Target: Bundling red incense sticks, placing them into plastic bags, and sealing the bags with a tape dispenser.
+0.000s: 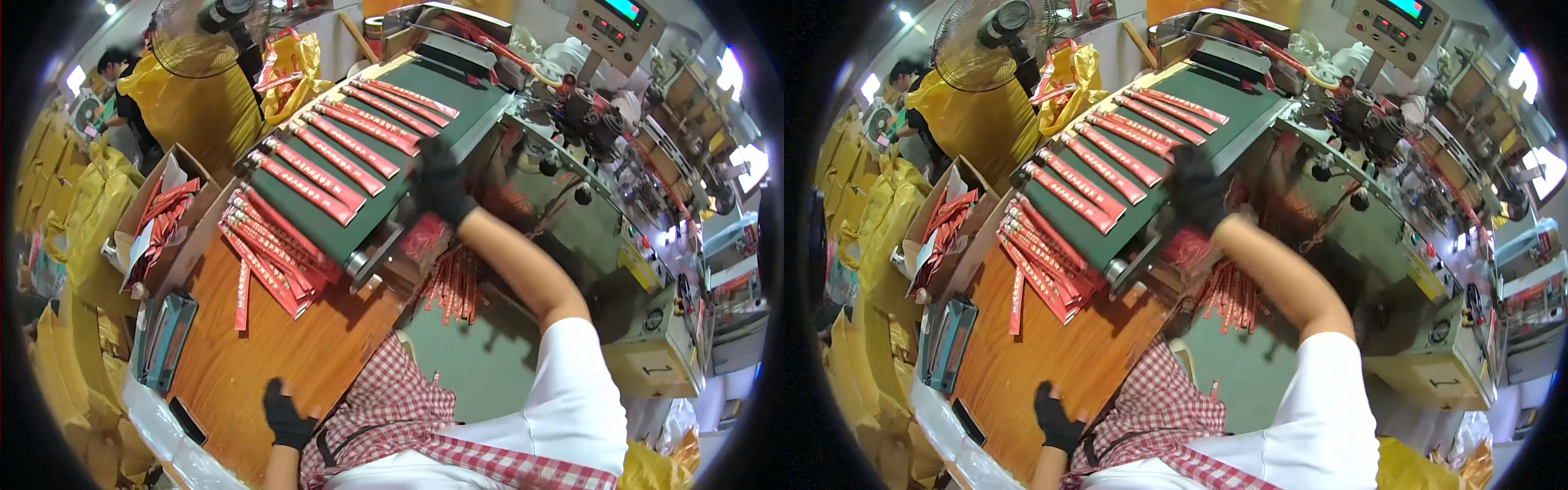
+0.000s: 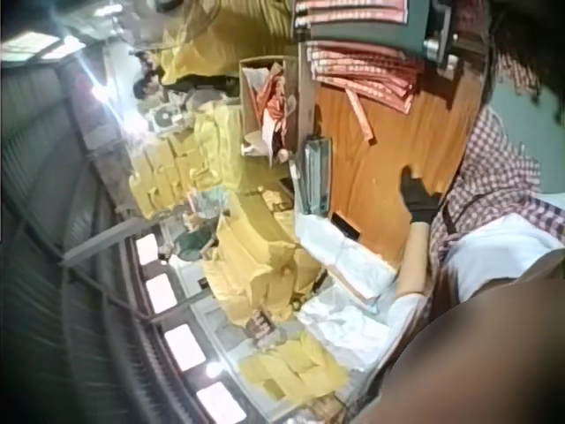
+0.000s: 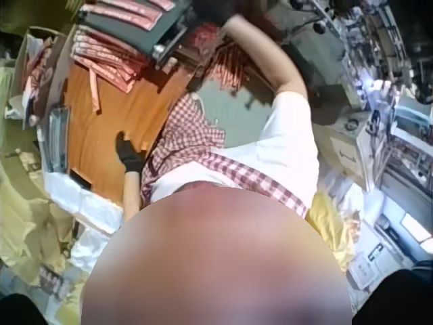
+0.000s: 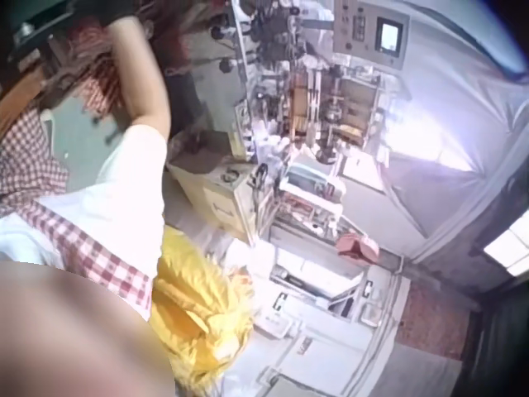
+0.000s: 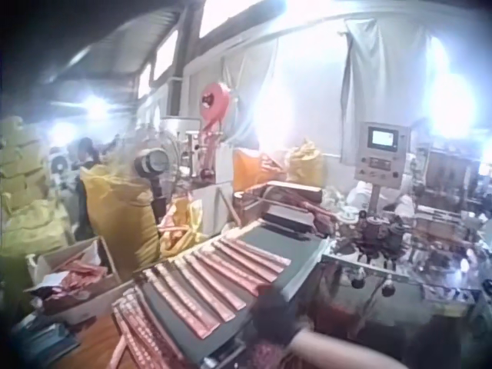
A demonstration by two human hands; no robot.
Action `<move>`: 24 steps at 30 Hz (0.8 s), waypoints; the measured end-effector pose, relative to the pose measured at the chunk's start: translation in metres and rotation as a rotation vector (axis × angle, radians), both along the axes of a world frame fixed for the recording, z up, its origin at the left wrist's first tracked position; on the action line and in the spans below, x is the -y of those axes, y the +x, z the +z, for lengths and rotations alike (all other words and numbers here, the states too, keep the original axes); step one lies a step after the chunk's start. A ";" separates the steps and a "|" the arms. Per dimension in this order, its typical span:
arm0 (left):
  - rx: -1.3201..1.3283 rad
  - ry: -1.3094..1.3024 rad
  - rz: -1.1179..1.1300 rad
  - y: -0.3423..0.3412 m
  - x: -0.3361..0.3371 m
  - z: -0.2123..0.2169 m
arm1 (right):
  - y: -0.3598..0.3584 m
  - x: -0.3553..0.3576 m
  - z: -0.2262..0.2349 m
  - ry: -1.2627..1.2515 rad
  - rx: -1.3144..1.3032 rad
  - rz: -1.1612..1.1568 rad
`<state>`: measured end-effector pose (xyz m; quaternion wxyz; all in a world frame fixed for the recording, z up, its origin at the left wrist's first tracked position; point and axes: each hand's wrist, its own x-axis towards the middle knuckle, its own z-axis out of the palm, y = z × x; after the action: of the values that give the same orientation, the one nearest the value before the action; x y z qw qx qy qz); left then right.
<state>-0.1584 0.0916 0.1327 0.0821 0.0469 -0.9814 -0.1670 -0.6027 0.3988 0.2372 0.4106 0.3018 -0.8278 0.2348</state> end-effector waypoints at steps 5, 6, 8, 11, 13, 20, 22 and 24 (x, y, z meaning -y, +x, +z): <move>-0.005 0.135 -0.533 -0.120 -0.071 -0.001 | -0.219 -0.106 0.038 0.417 0.215 -0.776; -0.003 0.131 -0.522 -0.136 -0.080 0.000 | -0.243 -0.118 0.047 0.460 0.258 -0.915; 0.003 0.126 -0.594 -0.171 -0.101 0.007 | -0.308 -0.187 0.045 0.403 0.283 -0.999; 0.038 0.127 -0.581 -0.175 -0.098 0.008 | -0.346 -0.194 0.034 -0.042 0.135 -0.904; 0.034 0.137 -0.575 -0.178 -0.097 0.008 | -0.363 -0.194 0.043 -0.109 0.256 -0.940; 0.394 0.362 -0.293 -0.228 -0.122 0.057 | -0.363 -0.178 0.085 0.232 0.791 -1.154; 0.325 0.355 -0.299 -0.205 -0.119 0.027 | -0.398 -0.196 0.079 0.277 0.716 -1.065; 0.267 0.357 -0.300 -0.209 -0.123 0.027 | -0.431 -0.211 0.070 0.386 0.581 -0.885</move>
<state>-0.3673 0.2144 0.1593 -0.0832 -0.0637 -0.9346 -0.3400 -1.0333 0.6102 0.3068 0.1623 -0.0813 -0.9825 -0.0421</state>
